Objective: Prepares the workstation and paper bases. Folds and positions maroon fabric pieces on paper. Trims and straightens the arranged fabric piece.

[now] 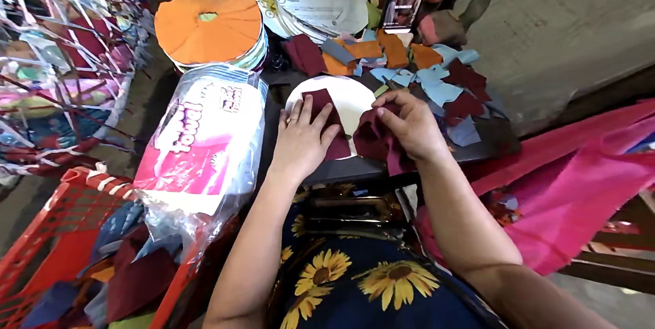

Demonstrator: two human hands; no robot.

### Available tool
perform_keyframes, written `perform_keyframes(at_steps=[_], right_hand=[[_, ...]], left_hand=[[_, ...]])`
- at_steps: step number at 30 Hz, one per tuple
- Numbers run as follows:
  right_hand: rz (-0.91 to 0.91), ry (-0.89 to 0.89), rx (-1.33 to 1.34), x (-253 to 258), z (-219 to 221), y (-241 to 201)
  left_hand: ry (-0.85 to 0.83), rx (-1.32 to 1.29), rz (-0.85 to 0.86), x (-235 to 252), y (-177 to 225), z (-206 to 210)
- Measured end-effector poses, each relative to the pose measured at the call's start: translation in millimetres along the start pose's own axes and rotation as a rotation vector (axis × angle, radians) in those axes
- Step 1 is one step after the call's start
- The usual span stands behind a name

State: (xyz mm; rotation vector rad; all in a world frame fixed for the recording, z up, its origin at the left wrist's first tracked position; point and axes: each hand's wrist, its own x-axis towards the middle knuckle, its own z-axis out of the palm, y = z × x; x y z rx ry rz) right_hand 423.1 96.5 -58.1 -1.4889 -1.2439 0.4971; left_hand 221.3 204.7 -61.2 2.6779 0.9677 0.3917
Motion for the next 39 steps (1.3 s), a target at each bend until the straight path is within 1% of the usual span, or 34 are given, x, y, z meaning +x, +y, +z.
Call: perform_keyframes(at_steps=[2,4,8,10,15,19,23,26,29,31,33,35,37,39], right_hand=[[0.044,0.008,-0.083,-0.6,2.8,-2.9],[0.051,0.007,-0.120,-1.0,3.4,-4.2],[0.095,-0.021,-0.148,-6.5,2.0,-5.1],[0.105,-0.041,-0.170,-9.1,0.3,-6.3],[0.081,-0.054,-0.191,-12.3,-0.7,-3.5],[0.047,-0.072,-0.233,-11.9,1.3,-2.9],[0.001,-0.049,-0.247,-12.8,1.3,-0.9],[-0.033,-0.047,-0.183,-15.7,-1.1,-4.3],[-0.108,-0.072,-0.080,-15.9,-2.8,-11.1],[-0.184,-0.074,-0.033,-13.2,-1.8,-18.2],[-0.243,-0.089,-0.004,-10.6,-1.9,-27.7],[-0.288,-0.091,0.008,-7.6,-3.2,-34.4],[-0.285,-0.057,0.012,-6.8,-6.9,-36.5],[-0.264,0.002,0.103,-9.7,-12.7,-31.1]], left_hand=[[0.030,-0.061,-0.015,-4.8,-0.1,-3.6],[0.035,-0.079,-0.023,-5.9,-1.6,-6.3],[0.004,-0.016,-0.032,-8.4,0.5,-3.0],[0.020,-0.007,-0.024,-15.0,3.3,0.0],[0.055,0.026,-0.049,-31.9,9.5,2.2],[0.064,0.069,-0.084,-27.1,10.7,-0.1],[0.072,0.076,-0.087,-23.9,10.4,-2.9],[0.106,-0.087,-0.079,-23.2,10.5,-12.4],[0.128,-0.471,-0.066,-18.1,14.7,-28.6],[0.050,-0.770,-0.052,-11.1,21.7,-37.8],[-0.123,-1.012,-0.025,-3.0,31.3,-45.4],[-0.229,-1.124,-0.016,4.1,40.9,-49.5],[-0.227,-1.151,-0.032,9.5,47.2,-51.2],[-0.208,-1.174,-0.065,11.2,49.8,-54.8]])
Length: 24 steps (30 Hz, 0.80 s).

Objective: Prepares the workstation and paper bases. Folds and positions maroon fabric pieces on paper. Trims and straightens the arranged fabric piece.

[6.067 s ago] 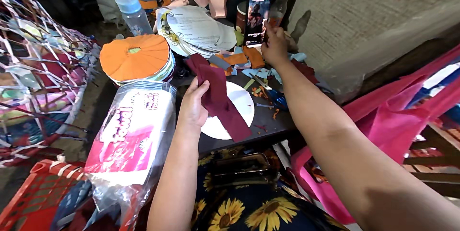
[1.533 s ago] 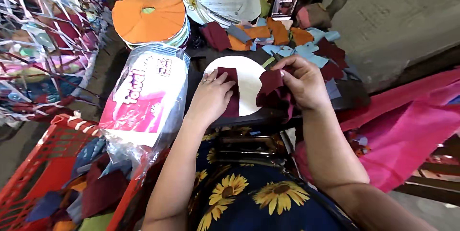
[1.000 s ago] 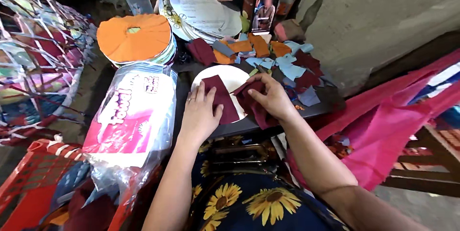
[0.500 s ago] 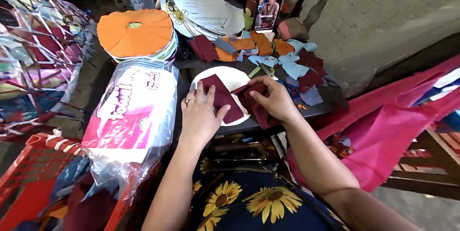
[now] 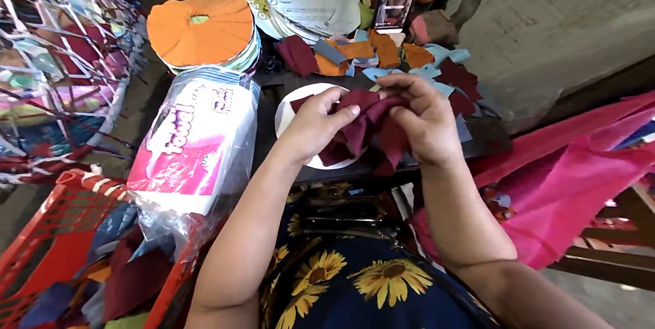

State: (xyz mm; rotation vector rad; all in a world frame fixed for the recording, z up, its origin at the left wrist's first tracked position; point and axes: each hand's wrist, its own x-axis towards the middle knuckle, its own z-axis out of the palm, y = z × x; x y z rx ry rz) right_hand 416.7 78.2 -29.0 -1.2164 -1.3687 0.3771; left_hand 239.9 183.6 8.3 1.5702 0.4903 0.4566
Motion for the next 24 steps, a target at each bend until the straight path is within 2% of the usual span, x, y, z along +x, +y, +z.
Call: perform_keyframes(at_steps=[4,9,11,13,18,21,24], right_hand=[[0.037,0.150,0.220,-13.1,-14.7,9.2],[0.169,-0.070,0.185,-27.4,-11.6,5.1],[0.201,-0.082,0.242,-30.5,-0.9,5.2],[0.248,-0.054,0.278,-30.5,6.2,5.0],[0.388,-0.053,0.157,-27.9,11.2,1.5],[0.454,-0.099,-0.016,-24.4,16.9,-2.9],[0.500,-0.162,-0.146,-20.1,23.2,-6.0]], left_hand=[[-0.025,-0.141,0.018,-4.4,5.7,-4.0],[-0.101,-0.198,0.036,-4.3,9.8,-4.7],[-0.092,-0.124,0.039,-2.2,13.4,-5.0],[0.001,0.012,0.031,1.0,17.8,-8.4],[0.204,0.210,0.000,15.8,15.4,-29.6],[0.226,0.378,-0.058,27.9,12.1,-37.3],[0.158,0.599,-0.119,42.9,8.8,-42.0]])
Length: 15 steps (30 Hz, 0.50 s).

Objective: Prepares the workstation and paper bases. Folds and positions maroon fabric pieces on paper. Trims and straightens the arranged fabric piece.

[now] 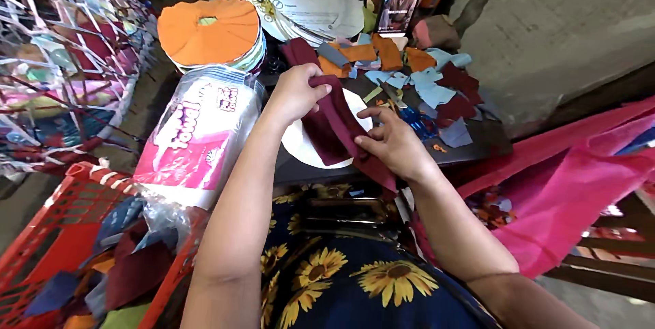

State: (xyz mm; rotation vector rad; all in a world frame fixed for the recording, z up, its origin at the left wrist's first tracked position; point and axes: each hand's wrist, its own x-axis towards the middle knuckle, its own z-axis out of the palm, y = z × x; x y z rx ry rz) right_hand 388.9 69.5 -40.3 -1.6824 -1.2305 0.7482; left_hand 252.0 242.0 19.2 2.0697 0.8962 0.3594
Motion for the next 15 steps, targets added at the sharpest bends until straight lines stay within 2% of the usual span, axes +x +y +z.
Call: perform_keyframes(at_steps=[5,10,15], right_hand=[[0.074,-0.010,-0.210,8.6,5.9,-2.4],[0.099,-0.011,-0.308,11.1,5.4,-4.1],[0.077,0.000,-0.266,12.8,4.8,-1.3]], left_hand=[[-0.061,0.228,0.025,25.0,-12.3,4.9],[-0.050,0.262,0.041,29.6,-27.9,12.1],[0.014,0.240,0.067,24.3,-28.8,12.7]])
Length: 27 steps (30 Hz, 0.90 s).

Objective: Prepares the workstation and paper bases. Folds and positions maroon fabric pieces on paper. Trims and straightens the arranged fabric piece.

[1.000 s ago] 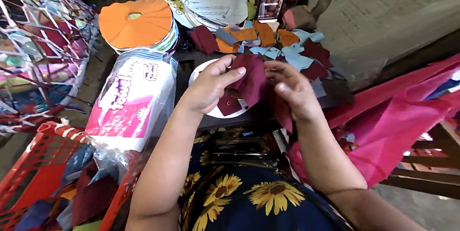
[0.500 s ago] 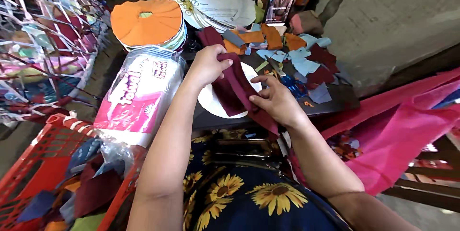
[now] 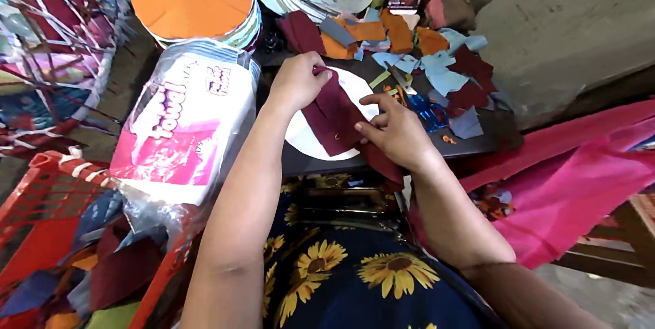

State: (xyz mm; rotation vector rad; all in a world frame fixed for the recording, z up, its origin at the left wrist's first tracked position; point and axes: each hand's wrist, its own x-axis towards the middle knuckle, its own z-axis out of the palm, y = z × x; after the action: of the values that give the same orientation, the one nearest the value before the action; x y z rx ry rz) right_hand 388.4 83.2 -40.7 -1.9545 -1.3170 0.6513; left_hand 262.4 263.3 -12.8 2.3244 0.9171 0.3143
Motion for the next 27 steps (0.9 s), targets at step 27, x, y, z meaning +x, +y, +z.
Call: perform_keyframes(at_steps=[27], right_hand=[[-0.281,0.099,-0.361,-19.8,0.2,14.8]], left_hand=[[0.026,0.032,-0.037,-0.8,-0.6,0.2]])
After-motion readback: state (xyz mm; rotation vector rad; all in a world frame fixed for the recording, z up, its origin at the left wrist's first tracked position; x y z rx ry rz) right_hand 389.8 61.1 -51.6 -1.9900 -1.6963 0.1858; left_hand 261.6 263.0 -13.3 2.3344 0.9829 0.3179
